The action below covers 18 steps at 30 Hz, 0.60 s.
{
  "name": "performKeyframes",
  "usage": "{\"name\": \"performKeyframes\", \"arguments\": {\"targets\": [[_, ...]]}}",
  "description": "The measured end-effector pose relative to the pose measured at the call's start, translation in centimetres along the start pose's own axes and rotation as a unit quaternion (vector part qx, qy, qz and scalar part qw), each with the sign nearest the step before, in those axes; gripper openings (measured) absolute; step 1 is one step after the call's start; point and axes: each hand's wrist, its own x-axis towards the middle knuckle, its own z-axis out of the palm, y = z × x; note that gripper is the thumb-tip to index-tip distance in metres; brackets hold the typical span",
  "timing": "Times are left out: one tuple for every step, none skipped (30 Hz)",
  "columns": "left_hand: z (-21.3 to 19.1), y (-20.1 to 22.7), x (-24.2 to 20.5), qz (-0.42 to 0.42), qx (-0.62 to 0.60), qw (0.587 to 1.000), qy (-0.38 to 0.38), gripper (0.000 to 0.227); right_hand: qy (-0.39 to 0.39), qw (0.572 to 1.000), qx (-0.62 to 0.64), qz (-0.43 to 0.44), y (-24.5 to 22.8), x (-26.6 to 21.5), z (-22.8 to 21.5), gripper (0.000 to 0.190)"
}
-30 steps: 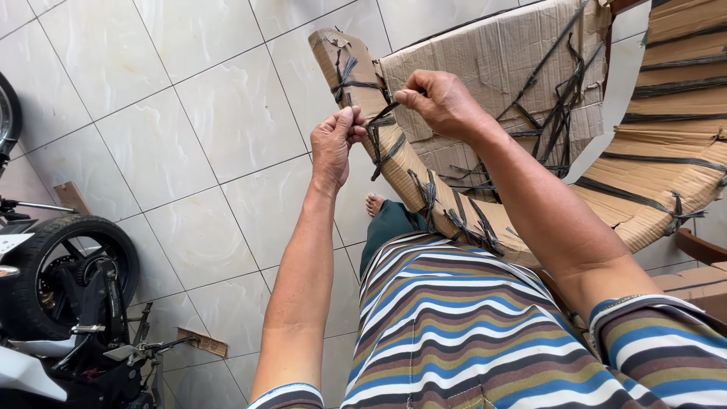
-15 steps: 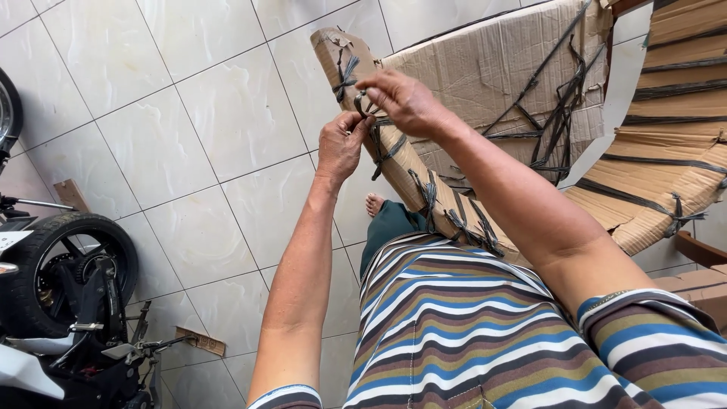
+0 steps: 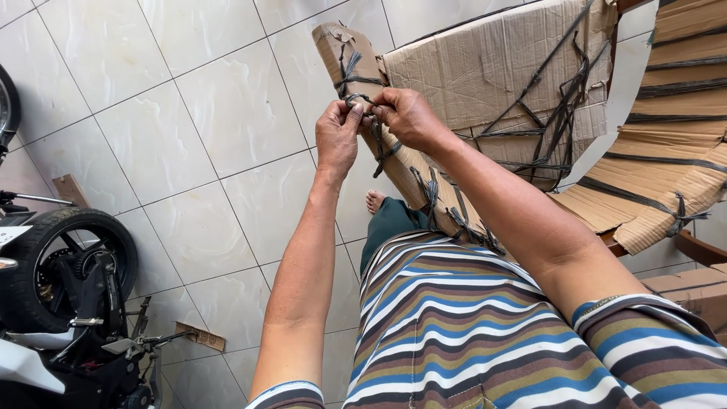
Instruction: Securing cardboard panels to a curved frame by threading and tying black plastic strips through pre-made holes.
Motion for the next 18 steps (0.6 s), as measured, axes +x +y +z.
{"name": "performKeyframes", "arguments": {"targets": [[0.2,-0.3,0.2,-0.008,-0.013,1.000,0.010,0.011,0.012,1.000,0.001,0.008,0.3,-0.1,0.0,0.013],[0.2,-0.2,0.3,-0.008,-0.013,1.000,0.009,0.011,0.013,1.000,0.001,0.009,0.0,-0.2,0.0,0.013],[0.2,0.0,0.3,-0.013,-0.018,1.000,0.017,0.013,0.011,1.000,-0.001,0.000,-0.3,-0.3,0.1,0.010],[0.2,0.1,0.3,-0.018,-0.023,0.999,0.025,0.017,0.009,1.000,-0.003,-0.008,-0.6,-0.3,0.1,0.009],[-0.1,-0.6,0.7,-0.018,-0.023,0.999,0.025,0.017,0.009,1.000,-0.002,-0.008,-0.7,-0.4,0.3,0.009],[-0.5,-1.3,1.2,-0.011,0.014,1.000,0.025,0.022,0.022,0.999,-0.037,-0.034,-0.7,-0.5,0.5,0.009],[-0.9,-2.0,1.7,-0.004,0.051,0.998,0.026,0.027,0.034,0.995,-0.073,-0.059,-0.8,-0.6,0.8,0.010],[-0.7,-1.6,1.3,-0.004,0.051,0.998,0.026,0.027,0.035,0.995,-0.072,-0.059,-0.1,-0.3,0.9,0.010],[-0.5,-1.1,0.9,0.006,0.059,0.998,0.029,0.028,0.051,0.994,-0.080,-0.051,0.5,-0.1,1.1,0.007],[-0.3,-0.7,0.6,0.015,0.067,0.997,0.033,0.029,0.066,0.993,-0.088,-0.042,1.2,0.2,1.3,0.005],[-0.4,-1.2,0.7,0.015,0.067,0.997,0.032,0.029,0.067,0.993,-0.088,-0.041,1.3,0.2,1.3,0.005],[-0.5,-1.7,0.8,0.042,0.145,0.988,0.041,0.034,0.077,0.989,-0.114,-0.049,1.5,0.2,1.3,0.004],[-0.6,-2.2,0.9,0.069,0.221,0.972,0.049,0.040,0.087,0.985,-0.140,-0.057,1.7,0.3,1.2,0.004],[-0.1,-1.2,0.3,0.069,0.220,0.972,0.048,0.040,0.087,0.985,-0.140,-0.056,1.7,0.2,1.2,0.004],[0.3,-0.3,-0.3,0.091,0.257,0.961,0.047,0.049,0.093,0.982,-0.154,-0.052,1.7,0.2,1.2,0.005],[0.8,0.7,-1.0,0.113,0.294,0.948,0.046,0.057,0.099,0.980,-0.168,-0.047,1.7,0.2,1.3,0.007],[0.8,0.9,-1.2,0.112,0.294,0.948,0.047,0.057,0.098,0.980,-0.168,-0.047,1.3,0.0,1.4,0.007],[0.8,1.0,-1.5,0.135,0.301,0.943,0.039,0.060,0.097,0.979,-0.162,-0.078,1.0,-0.2,1.4,0.008]]}}
